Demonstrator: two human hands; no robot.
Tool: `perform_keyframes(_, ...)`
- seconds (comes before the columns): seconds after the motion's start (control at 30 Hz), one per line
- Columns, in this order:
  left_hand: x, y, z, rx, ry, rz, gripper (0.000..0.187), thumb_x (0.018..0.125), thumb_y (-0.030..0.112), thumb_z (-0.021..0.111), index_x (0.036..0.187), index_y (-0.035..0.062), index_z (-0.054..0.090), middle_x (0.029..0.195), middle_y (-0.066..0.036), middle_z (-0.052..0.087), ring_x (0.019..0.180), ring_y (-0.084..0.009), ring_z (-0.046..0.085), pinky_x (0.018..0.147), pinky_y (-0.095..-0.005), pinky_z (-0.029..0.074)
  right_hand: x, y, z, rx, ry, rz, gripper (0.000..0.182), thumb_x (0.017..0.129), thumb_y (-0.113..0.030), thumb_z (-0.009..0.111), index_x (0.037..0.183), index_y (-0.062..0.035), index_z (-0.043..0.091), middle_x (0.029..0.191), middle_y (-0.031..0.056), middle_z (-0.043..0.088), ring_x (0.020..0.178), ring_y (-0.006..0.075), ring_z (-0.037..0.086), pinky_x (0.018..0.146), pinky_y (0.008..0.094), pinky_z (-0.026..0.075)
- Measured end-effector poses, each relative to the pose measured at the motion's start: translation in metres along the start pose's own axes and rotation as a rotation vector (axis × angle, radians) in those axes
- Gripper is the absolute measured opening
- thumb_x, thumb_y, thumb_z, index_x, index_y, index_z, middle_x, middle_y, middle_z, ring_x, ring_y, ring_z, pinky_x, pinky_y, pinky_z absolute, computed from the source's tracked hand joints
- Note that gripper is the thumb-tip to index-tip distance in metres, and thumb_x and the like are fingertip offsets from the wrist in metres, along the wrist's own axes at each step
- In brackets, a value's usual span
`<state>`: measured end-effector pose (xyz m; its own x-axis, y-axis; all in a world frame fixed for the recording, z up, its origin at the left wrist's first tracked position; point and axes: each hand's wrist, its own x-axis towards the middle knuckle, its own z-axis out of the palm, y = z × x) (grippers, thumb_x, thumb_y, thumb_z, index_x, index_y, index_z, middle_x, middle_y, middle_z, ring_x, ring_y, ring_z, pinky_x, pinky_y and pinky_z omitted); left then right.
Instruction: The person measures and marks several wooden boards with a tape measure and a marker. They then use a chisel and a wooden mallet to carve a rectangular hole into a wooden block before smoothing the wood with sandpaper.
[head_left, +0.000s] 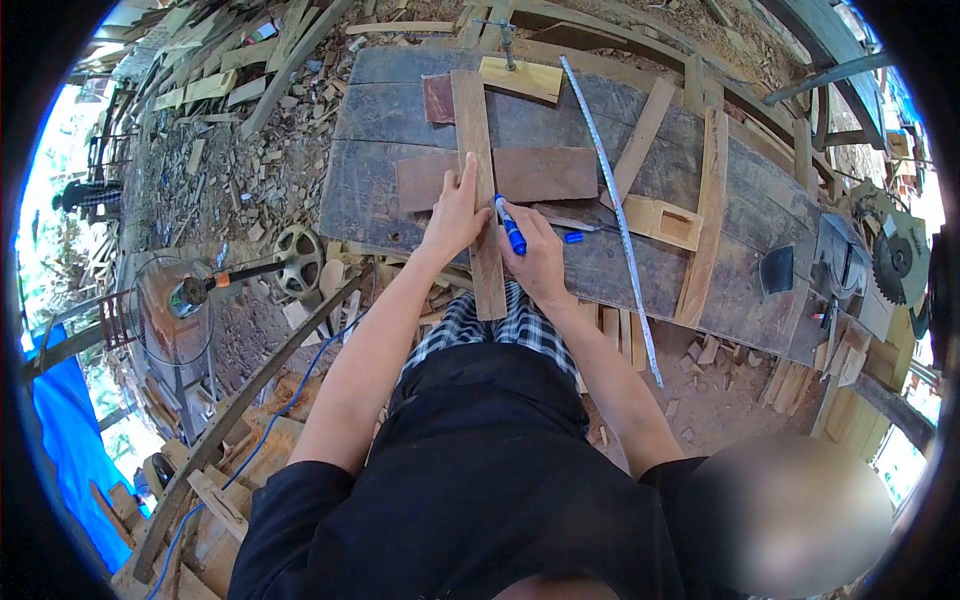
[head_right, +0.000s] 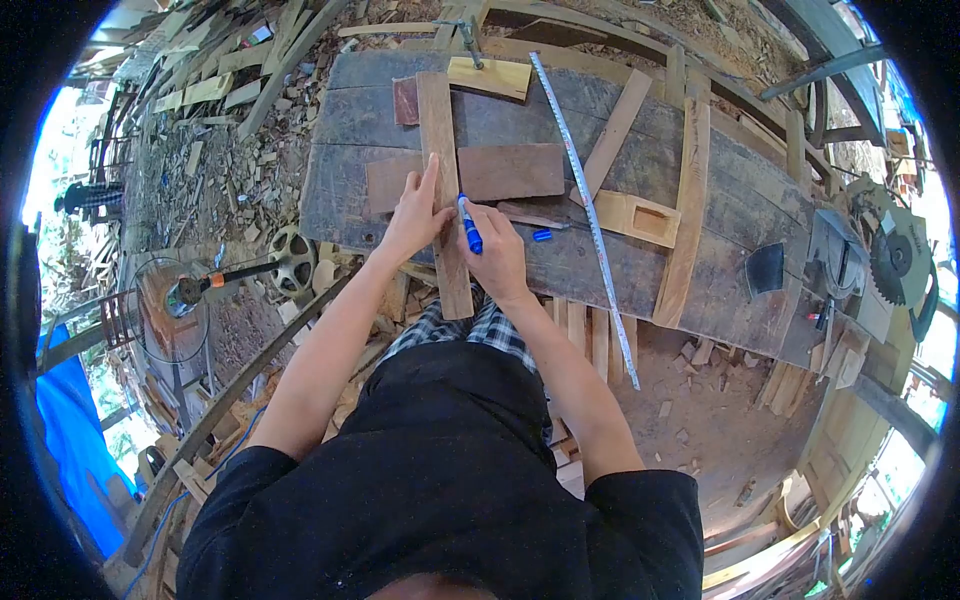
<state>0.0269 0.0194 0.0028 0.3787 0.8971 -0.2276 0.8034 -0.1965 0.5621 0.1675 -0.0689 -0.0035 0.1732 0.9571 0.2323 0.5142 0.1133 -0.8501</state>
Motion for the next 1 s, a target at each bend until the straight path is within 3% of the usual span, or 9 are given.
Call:
perform_keyframes(0.4,0.001,0.003,-0.003,-0.028,-0.044,-0.054,0.092,0.080,0.008,0.071,0.152,0.0079,0.013,0.126,-0.029,0.041,0.107,-0.0512,0.054,0.090,-0.0524,0.048,0.060,0.024,0.021,-0.006,0.065,-0.041,0.040,0.081,-0.005,0.066,0.120,-0.0047,0.061,0.109,0.0169,0.065,0.098,0.0354,0.064,0.083,0.0394,0.051)
perform_keyframes(0.7,-0.002,0.003,-0.004,-0.051,-0.040,-0.041,0.092,0.080,0.009,0.072,0.152,0.0082,0.013,0.124,-0.029,0.042,0.105,-0.0513,0.055,0.088,-0.0535,0.049,0.032,0.014,0.010,-0.023,0.011,-0.068,0.041,0.081,-0.005,0.067,0.122,-0.0041,0.060,0.110,0.0168,0.065,0.098,0.0345,0.064,0.084,0.0388,0.052)
perform_keyframes(0.93,-0.001,0.000,0.001,-0.046,0.025,0.016,0.090,0.079,0.005,0.069,0.150,0.0066,0.014,0.123,-0.030,0.042,0.100,-0.0535,0.055,0.086,-0.0540,0.050,0.053,0.018,0.019,-0.024,0.041,-0.074,0.041,0.082,-0.006,0.067,0.122,-0.0035,0.061,0.111,0.0169,0.065,0.101,0.0344,0.064,0.086,0.0387,0.051)
perform_keyframes(1.0,-0.004,0.007,-0.003,-0.056,0.016,-0.042,0.089,0.079,0.003,0.069,0.150,0.0060,0.016,0.122,-0.031,0.044,0.106,-0.0522,0.053,0.088,-0.0526,0.048,0.054,0.019,0.020,-0.029,0.049,-0.066,0.040,0.083,-0.006,0.066,0.122,-0.0035,0.061,0.112,0.0178,0.064,0.102,0.0347,0.064,0.087,0.0389,0.051)
